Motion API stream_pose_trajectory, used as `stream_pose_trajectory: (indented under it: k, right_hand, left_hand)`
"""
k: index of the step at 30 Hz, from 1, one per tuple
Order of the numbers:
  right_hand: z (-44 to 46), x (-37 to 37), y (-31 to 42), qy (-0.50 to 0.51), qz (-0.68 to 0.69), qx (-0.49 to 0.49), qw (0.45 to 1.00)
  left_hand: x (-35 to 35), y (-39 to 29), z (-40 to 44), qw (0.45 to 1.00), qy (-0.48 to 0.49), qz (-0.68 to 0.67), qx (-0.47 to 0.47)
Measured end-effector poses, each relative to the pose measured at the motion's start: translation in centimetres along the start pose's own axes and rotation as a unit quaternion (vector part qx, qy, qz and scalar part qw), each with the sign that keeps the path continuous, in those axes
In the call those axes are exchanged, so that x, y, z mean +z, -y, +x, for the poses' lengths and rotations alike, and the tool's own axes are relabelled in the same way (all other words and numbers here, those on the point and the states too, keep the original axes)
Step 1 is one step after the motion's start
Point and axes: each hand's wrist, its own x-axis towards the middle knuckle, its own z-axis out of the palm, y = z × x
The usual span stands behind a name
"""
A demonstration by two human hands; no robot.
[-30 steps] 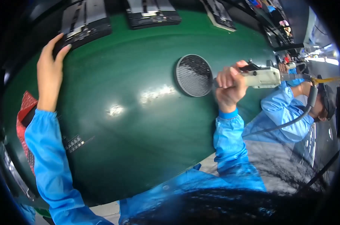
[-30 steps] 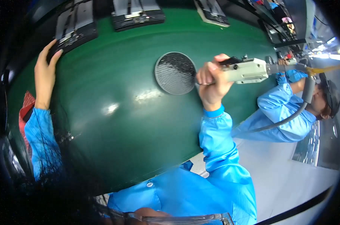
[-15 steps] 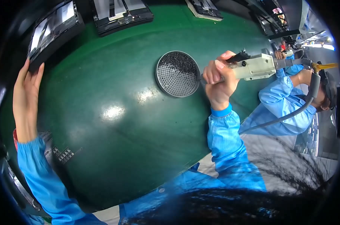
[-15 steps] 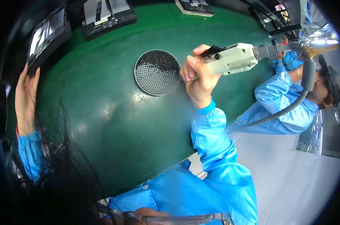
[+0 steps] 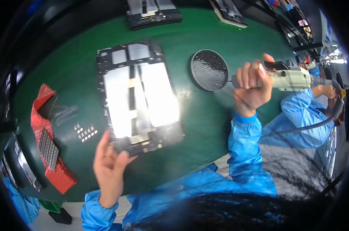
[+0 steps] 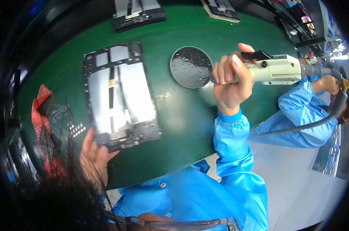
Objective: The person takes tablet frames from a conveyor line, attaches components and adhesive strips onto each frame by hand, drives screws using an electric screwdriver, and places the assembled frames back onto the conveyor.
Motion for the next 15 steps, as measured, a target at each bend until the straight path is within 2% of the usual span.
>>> stream_pose_trajectory:
  k: [1,4,6,7,8,10,11,13,15]
  right_hand:
    - [-0.4,0.9,0.0,0.031,0.019,0.005,0.999]
    - [-1.6,3.7,-0.5,0.112,0.069,0.026,0.991]
    - [-2.8,5.9,-0.8,0.137,0.107,0.047,0.984]
    - [-3.4,7.1,-0.8,0.135,0.126,0.06,0.981]
    - [-4.0,8.0,-1.1,0.137,0.136,0.076,0.978]
    - [-5.2,9.4,-1.7,0.1,0.135,0.101,0.981]
    - [-5.7,9.9,-2.0,0.117,0.133,0.102,0.979]
    - [-6.7,10.8,-2.1,0.122,0.115,0.111,0.979]
    - [-7.4,11.7,-2.0,0.124,0.107,0.121,0.979]
  left_hand:
    - [-0.3,0.6,-0.1,1.0,0.025,0.002,0.007]
    - [-1.4,-0.1,-0.4,0.983,0.068,0.17,0.028]
    - [-1.9,-2.1,-0.4,0.91,0.077,0.384,0.136]
    - [-2.1,-3.2,-0.4,0.85,0.072,0.49,0.181]
    - [-2.6,-3.6,-0.1,0.849,0.013,0.493,0.19]
    - [-5.3,-4.7,1.0,0.781,-0.051,0.566,0.261]
    - [-6.2,-5.4,1.6,0.759,-0.068,0.586,0.277]
    - [-7.3,-6.3,2.9,0.718,-0.089,0.616,0.311]
    - [-8.9,-6.7,4.2,0.704,-0.033,0.64,0.307]
